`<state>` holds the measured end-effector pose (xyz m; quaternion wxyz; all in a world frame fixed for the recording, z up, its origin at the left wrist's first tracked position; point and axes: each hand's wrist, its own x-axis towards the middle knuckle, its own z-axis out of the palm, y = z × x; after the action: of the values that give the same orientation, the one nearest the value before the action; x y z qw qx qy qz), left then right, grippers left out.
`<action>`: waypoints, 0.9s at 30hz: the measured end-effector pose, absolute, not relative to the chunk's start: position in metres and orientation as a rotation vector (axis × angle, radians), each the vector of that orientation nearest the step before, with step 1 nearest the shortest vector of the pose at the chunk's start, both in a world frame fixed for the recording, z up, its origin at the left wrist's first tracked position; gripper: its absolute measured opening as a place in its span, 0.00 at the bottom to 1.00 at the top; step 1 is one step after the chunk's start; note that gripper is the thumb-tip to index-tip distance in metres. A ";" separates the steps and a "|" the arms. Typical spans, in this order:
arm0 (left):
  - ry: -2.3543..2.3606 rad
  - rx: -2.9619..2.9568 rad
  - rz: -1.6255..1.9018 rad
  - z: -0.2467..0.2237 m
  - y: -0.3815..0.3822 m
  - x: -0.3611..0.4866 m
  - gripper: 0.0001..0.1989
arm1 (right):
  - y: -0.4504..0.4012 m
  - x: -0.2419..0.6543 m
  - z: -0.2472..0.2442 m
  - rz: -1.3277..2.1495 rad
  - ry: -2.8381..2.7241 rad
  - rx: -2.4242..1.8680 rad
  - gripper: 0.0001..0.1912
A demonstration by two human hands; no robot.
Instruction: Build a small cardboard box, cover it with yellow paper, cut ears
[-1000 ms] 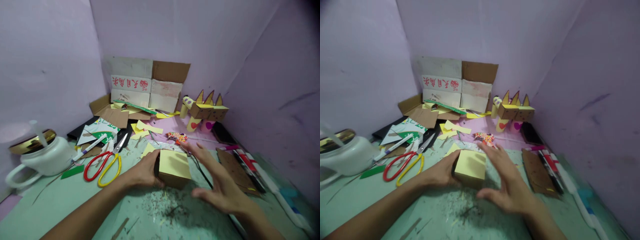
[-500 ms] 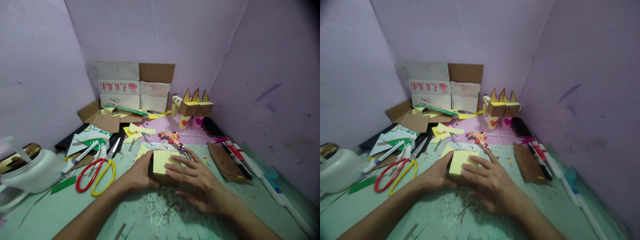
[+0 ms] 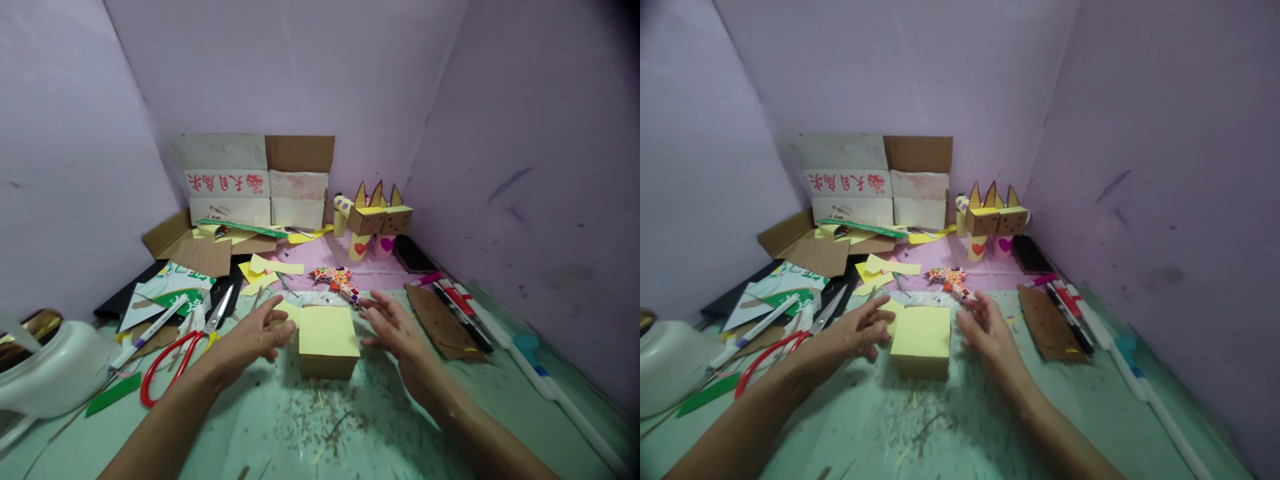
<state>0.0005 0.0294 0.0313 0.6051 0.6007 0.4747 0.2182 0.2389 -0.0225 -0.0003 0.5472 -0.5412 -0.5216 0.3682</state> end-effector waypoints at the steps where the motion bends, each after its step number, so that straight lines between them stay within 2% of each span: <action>1: 1.151 1.341 0.513 0.032 0.028 0.004 0.45 | -0.022 0.236 0.001 0.991 -1.226 -1.321 0.28; 7: 1.200 1.477 0.429 0.027 0.017 0.025 0.29 | -0.023 0.224 0.014 1.264 -1.326 -1.316 0.25; 9: 1.123 1.507 0.421 0.026 0.016 0.025 0.28 | -0.025 0.224 0.015 1.327 -1.303 -1.207 0.26; 12: 0.929 1.507 0.509 0.028 0.015 0.021 0.26 | -0.029 0.225 0.012 1.412 -1.223 -1.072 0.31; 14: 0.827 1.451 0.591 0.030 0.013 0.021 0.31 | -0.031 0.225 0.009 1.417 -1.160 -1.027 0.38; 17: 0.878 1.305 0.723 0.030 0.009 0.025 0.52 | -0.033 0.222 0.005 1.349 -1.022 -1.050 0.46; 19: 0.921 1.265 0.788 0.026 0.007 0.029 0.58 | -0.033 0.219 0.005 1.370 -0.928 -1.075 0.50; 23: 0.879 1.283 0.843 0.019 0.004 0.032 0.51 | -0.035 0.216 0.006 1.495 -0.853 -1.062 0.60; 27: 0.904 1.285 0.842 0.028 -0.004 0.028 0.44 | -0.041 0.214 0.009 1.509 -0.875 -0.991 0.63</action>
<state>0.0277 -0.0040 0.0277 0.6284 0.5609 0.3943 0.3675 0.2144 -0.0411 0.0090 0.5376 -0.4166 -0.3677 0.6342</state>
